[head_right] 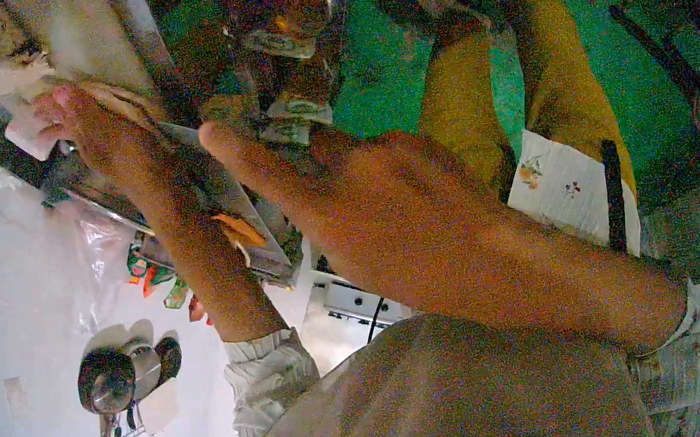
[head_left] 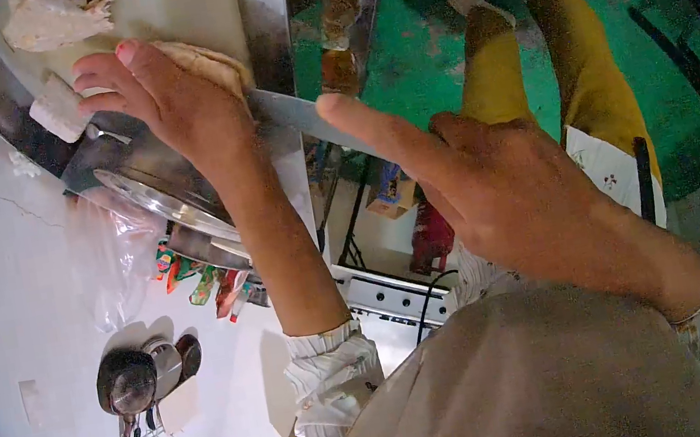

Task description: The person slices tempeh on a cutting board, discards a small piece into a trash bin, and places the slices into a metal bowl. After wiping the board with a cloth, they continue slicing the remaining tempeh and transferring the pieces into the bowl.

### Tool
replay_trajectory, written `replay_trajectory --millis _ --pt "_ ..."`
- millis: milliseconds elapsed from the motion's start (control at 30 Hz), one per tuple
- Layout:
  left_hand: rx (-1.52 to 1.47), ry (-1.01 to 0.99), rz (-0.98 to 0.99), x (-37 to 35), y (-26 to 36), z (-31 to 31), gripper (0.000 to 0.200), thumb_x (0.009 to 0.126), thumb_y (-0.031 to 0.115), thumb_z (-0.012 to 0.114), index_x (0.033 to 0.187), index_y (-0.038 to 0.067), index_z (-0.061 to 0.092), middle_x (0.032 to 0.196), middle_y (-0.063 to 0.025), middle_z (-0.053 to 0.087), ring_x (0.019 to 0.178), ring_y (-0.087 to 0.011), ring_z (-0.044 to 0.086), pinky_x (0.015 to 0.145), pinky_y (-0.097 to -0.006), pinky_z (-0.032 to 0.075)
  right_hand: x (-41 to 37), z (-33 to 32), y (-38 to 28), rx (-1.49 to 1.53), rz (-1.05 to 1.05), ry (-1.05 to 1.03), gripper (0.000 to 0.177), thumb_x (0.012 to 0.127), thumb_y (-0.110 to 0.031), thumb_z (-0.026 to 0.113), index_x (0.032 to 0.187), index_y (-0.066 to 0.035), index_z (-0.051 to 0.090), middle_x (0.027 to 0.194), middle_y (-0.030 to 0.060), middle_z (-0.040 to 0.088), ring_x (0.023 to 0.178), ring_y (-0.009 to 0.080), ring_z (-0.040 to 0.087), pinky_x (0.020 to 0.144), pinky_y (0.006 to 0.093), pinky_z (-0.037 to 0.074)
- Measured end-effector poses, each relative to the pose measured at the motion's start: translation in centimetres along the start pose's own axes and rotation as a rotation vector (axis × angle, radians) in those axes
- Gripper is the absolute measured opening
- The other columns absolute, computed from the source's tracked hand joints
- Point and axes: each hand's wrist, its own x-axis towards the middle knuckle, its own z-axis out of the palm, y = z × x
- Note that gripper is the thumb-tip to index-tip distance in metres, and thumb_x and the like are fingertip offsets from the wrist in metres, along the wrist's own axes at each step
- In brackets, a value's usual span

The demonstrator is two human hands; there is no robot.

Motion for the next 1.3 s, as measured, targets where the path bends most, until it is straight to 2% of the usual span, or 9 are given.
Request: replay_trajectory --millis 133,633,767,867,967,1067,1133,1267,1300 --pt "0.304 0.127 0.328 0.9 -1.4 0.7 0.045 0.099 0.025 0.023 0.133 -0.003 0.015 0.14 -0.0339 0.01 0.129 -0.0525 0.0 0.106 -0.056 0.001 0.5 0.0 -0.2 0.055 0.029 -0.036 0.071 0.074 0.0 0.056 0.138 -0.018 0.029 0.069 0.016 0.056 0.06 0.0336 0.058 0.054 0.0422 0.047" --pt "0.427 0.17 0.433 0.5 -2.9 0.7 0.042 0.095 0.005 0.031 0.133 0.005 0.015 0.134 -0.0379 0.019 0.123 -0.0575 0.016 0.102 -0.0634 0.009 1.6 0.4 0.2 0.0 -0.085 0.048 0.048 0.08 -0.017 0.052 0.127 -0.006 0.043 0.066 0.0181 0.06 0.061 0.0327 0.061 0.058 0.0427 0.051" --pt "0.431 0.185 0.465 0.7 -1.9 0.6 0.043 0.096 0.008 0.029 0.135 0.004 0.013 0.138 -0.0347 0.016 0.126 -0.0546 0.013 0.102 -0.0633 0.008 1.1 -0.5 -0.2 0.026 -0.046 0.014 0.069 0.071 0.0 0.057 0.135 -0.013 0.035 0.069 0.0177 0.057 0.062 0.0334 0.059 0.059 0.0417 0.049" --pt "0.143 0.088 0.031 0.3 -1.4 0.9 0.044 0.098 0.014 0.027 0.137 0.001 0.012 0.142 -0.0309 0.011 0.13 -0.0513 0.004 0.104 -0.0604 0.006 1.2 -0.7 -0.3 -0.023 -0.012 -0.051 0.067 0.074 -0.002 0.057 0.136 -0.013 0.033 0.072 0.0175 0.059 0.063 0.0333 0.06 0.062 0.0415 0.049" --pt "0.469 0.16 0.446 0.4 -3.3 1.2 0.051 0.099 0.024 0.027 0.138 -0.004 0.011 0.145 -0.0269 0.004 0.131 -0.048 -0.009 0.106 -0.0551 0.001 1.4 -1.0 -0.6 -0.081 -0.034 -0.052 0.063 0.077 -0.004 0.056 0.135 -0.014 0.034 0.073 0.0169 0.06 0.065 0.0333 0.06 0.064 0.0412 0.049" --pt "-0.034 0.12 0.039 0.3 0.7 0.6 0.057 0.098 0.031 0.029 0.139 -0.003 0.01 0.146 -0.0251 0.001 0.131 -0.0459 -0.014 0.107 -0.0509 -0.004 0.4 -1.7 -0.7 -0.118 -0.056 -0.086 0.058 0.081 -0.006 0.054 0.135 -0.017 0.035 0.074 0.0167 0.061 0.068 0.0337 0.061 0.065 0.0421 0.049" --pt "-0.213 0.117 -0.049 0.5 1.9 0.0 0.059 0.098 0.034 0.028 0.139 -0.003 0.008 0.146 -0.0242 0.0 0.132 -0.0428 -0.014 0.108 -0.0472 -0.004 -0.5 -1.6 -0.5 -0.102 0.143 -0.483 0.054 0.084 -0.008 0.052 0.135 -0.018 0.036 0.087 0.0174 0.063 0.077 0.0342 0.062 0.069 0.0431 0.049" --pt "-0.577 0.144 -0.238 0.7 3.5 -1.9 0.065 0.097 0.04 0.027 0.14 -0.003 0.005 0.147 -0.0222 -0.001 0.134 -0.0368 -0.014 0.109 -0.0397 -0.004 -3.3 -5.3 -0.4 0.117 0.168 -0.285 0.052 0.086 -0.01 0.051 0.135 -0.017 0.036 0.102 0.0159 0.062 0.082 0.0354 0.061 0.07 0.0426 0.049" --pt "-0.857 0.189 -0.395 0.9 4.0 -2.6 0.06 0.097 0.035 0.031 0.14 -0.003 0.012 0.146 -0.022 0.011 0.137 -0.0319 0.003 0.11 -0.0381 0.003 -3.9 -6.6 -0.3 0.038 0.243 -0.356 0.052 0.085 -0.01 0.051 0.135 -0.016 0.036 0.108 0.0144 0.06 0.084 0.0363 0.061 0.069 0.0415 0.05"
